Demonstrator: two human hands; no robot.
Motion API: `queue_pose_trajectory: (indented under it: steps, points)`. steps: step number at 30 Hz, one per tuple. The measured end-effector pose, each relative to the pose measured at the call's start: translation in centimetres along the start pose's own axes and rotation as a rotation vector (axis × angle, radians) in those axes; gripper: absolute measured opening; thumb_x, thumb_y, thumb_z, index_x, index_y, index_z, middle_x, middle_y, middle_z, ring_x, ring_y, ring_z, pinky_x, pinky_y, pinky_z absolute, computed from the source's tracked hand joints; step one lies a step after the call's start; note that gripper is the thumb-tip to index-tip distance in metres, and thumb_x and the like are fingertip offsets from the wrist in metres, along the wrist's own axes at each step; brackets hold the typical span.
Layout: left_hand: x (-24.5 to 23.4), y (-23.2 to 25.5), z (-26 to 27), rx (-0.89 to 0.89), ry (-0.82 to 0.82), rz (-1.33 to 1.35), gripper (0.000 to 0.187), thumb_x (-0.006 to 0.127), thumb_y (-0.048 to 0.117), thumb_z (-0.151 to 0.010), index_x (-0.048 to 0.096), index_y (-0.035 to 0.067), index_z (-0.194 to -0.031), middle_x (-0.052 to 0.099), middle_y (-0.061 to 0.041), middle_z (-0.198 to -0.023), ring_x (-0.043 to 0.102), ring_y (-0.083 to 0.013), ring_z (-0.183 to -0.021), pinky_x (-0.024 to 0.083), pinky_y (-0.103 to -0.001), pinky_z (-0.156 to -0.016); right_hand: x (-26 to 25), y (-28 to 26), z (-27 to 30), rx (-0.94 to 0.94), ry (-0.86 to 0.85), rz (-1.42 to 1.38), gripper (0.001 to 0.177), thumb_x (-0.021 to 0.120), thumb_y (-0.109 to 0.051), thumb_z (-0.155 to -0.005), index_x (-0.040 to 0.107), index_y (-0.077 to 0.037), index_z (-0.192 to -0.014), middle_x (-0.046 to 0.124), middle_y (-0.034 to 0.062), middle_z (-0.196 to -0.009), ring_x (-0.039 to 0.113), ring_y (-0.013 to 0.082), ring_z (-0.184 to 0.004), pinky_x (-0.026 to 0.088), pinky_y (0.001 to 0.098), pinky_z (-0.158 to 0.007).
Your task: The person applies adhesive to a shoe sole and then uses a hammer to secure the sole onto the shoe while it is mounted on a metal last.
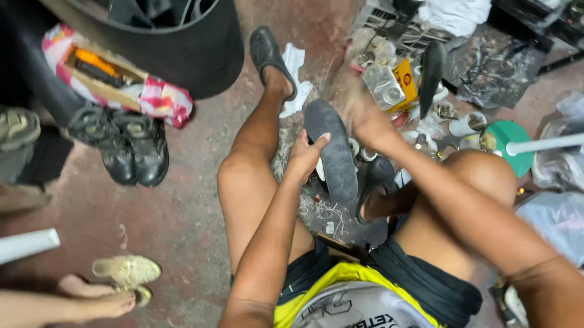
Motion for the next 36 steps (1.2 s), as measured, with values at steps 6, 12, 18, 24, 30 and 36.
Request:
queue_pose_trajectory:
  steps: [6, 12, 18, 24, 30, 36]
  points:
    - [-0.5, -1.6, 1.2, -0.001, 0.009, -0.218, 0.053, 0.073, 0.027, -0.093, 0.059, -0.001, -0.136, 0.072, -0.014, -0.128, 0.070, -0.0244, -0.116, 0.051, -0.033, -0.102, -2.1, 2.0, 2.3, -0.120, -0.073, -0.112, 0.036, 0.046, -0.035, -0.114, 0.053, -0.005, -0.097, 0.053, 0.0042, -0.066, 0.052, 0.0170, -0.051, 0.041, 0.0327, -0.047]
    - [-1.0, -2.5, 0.5, -0.094, -0.014, -0.132, 0.066, 0.075, 0.032, -0.089, 0.053, -0.005, -0.140, 0.068, -0.018, -0.133, 0.064, -0.0281, -0.121, 0.050, -0.037, -0.103, 3.1, 5.4, 5.7, -0.259, -0.078, 0.197, 0.028, 0.051, -0.028, -0.109, 0.066, -0.005, -0.101, 0.058, 0.0013, -0.070, 0.056, 0.0126, -0.056, 0.045, 0.0301, -0.049]
    - [-4.2, -3.7, -0.8, -0.007, -0.037, -0.152, 0.077, 0.076, 0.035, -0.100, 0.033, -0.001, -0.153, 0.044, -0.016, -0.151, 0.041, -0.0257, -0.143, 0.032, -0.037, -0.116, -4.9, 4.8, 6.3, -0.001, -0.013, -0.520, 0.032, 0.044, -0.035, -0.112, 0.057, -0.006, -0.109, 0.054, 0.0013, -0.070, 0.050, 0.0103, -0.049, 0.045, 0.0271, -0.043]
    - [-10.4, 3.9, 0.5, 0.030, 0.093, -1.387, 0.046, 0.039, 0.042, -0.111, 0.068, 0.019, -0.140, 0.060, -0.006, -0.146, 0.054, -0.0323, -0.140, 0.038, -0.051, -0.118, -10.3, -1.2, 10.0, -0.119, 0.152, -0.807, 0.031, 0.061, -0.035, -0.112, 0.047, -0.008, -0.112, 0.048, 0.0029, -0.076, 0.045, 0.0092, -0.054, 0.043, 0.0270, -0.048]
    - [-7.0, 3.5, 5.5, -0.074, -0.356, -2.192, 0.063, 0.049, 0.050, -0.091, 0.054, 0.017, -0.144, 0.030, -0.006, -0.162, 0.019, -0.0452, -0.147, 0.013, -0.076, -0.109, -11.4, -3.0, 10.4, -0.126, 0.107, -0.929, 0.030, 0.063, -0.033, -0.110, 0.047, -0.008, -0.115, 0.049, 0.0025, -0.077, 0.046, 0.0090, -0.054, 0.043, 0.0261, -0.047]
    - [-4.2, 2.0, 11.0, -0.228, -0.614, -2.376, 0.063, 0.039, 0.056, -0.102, 0.064, 0.009, -0.137, 0.048, -0.011, -0.154, 0.014, -0.0444, -0.154, 0.004, -0.075, -0.115, -10.8, -3.5, 10.1, -0.105, 0.119, -0.925, 0.030, 0.066, -0.032, -0.106, 0.049, -0.009, -0.115, 0.050, 0.0006, -0.077, 0.046, 0.0065, -0.054, 0.042, 0.0242, -0.046]
Point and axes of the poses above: each hand's wrist, its own z-axis away from the middle knuckle, its own x-axis out of the palm, y = z × x, the point moved 10 cm from there along -z, towards the middle knuckle
